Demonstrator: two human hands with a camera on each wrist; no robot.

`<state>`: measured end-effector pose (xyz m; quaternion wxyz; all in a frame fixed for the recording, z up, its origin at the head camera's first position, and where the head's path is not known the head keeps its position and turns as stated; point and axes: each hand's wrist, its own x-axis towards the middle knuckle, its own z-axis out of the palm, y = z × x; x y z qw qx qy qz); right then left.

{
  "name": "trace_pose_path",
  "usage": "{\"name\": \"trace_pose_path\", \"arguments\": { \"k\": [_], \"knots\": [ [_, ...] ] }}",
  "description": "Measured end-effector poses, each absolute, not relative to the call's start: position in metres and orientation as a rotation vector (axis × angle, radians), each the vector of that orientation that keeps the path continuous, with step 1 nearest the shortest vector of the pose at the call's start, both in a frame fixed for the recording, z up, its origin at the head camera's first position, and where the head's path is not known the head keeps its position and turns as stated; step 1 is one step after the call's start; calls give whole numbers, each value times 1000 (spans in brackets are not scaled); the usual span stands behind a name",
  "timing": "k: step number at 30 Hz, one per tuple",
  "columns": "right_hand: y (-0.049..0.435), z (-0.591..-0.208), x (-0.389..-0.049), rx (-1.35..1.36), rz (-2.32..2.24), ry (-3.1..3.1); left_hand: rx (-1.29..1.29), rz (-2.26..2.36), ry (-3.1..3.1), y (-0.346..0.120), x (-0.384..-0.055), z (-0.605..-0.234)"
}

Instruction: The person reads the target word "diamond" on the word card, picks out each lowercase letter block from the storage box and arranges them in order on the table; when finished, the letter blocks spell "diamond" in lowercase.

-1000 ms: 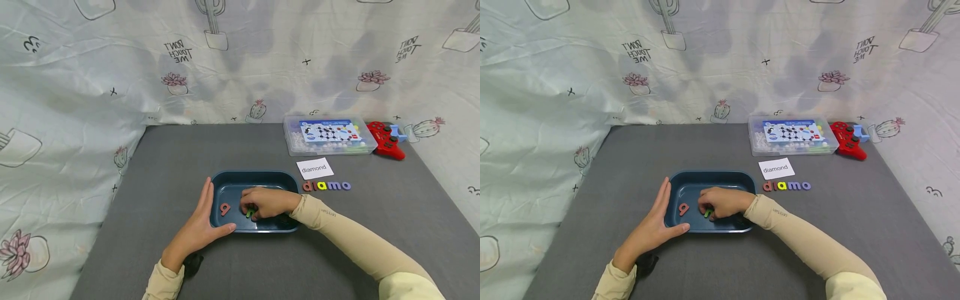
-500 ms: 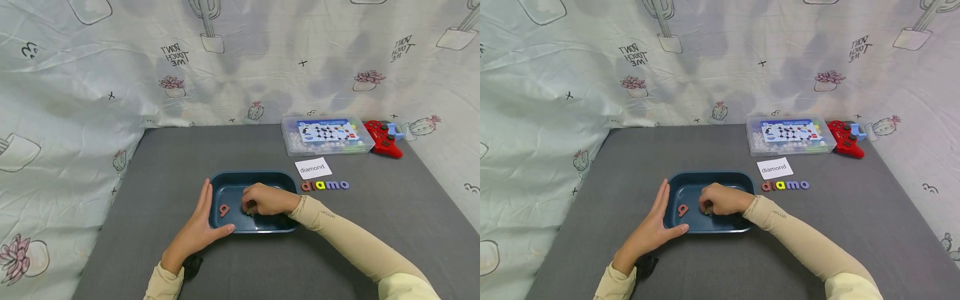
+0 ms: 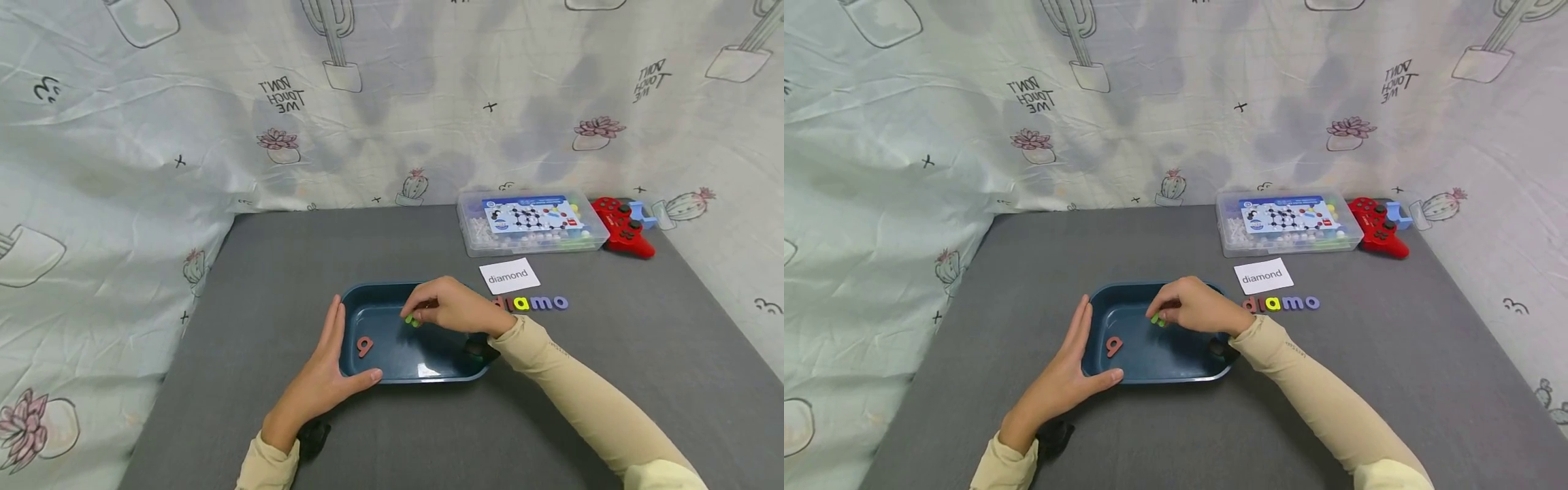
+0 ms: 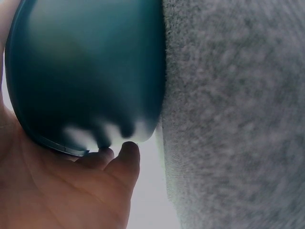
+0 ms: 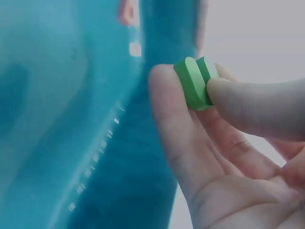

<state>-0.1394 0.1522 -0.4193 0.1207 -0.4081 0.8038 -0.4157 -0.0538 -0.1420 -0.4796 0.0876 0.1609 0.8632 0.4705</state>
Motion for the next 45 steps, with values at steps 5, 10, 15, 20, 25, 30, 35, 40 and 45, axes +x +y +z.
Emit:
{"name": "trace_pose_path", "arguments": {
  "k": [5, 10, 15, 20, 25, 30, 35, 40, 45],
  "knots": [
    [165, -410, -136, -1028, -1333, 2340, 476, 1402, 2573, -142, -54, -478],
    [177, -403, -129, -889, -1431, 2345, 472, 1392, 2580, -142, -54, -479],
    [190, -399, -124, -829, -1534, 2373, 478, 1396, 2581, -142, -53, -479],
    [203, -402, -121, -834, -1558, 2493, 467, 1388, 2588, -142, -53, -480],
    [216, -406, -117, -756, -1554, 2598, 450, 1374, 2597, -141, -52, -480],
    [226, -407, -114, -651, -1612, 2600, 472, 1384, 2600, -142, -53, -481],
    [237, -411, -110, -549, -1667, 2569, 489, 1395, 2596, -143, -54, -483],
    [249, -417, -107, -480, -1686, 2584, 487, 1387, 2594, -143, -54, -484],
    [260, -422, -103, -436, -1704, 2587, 484, 1389, 2592, -142, -55, -486]
  ]
}}
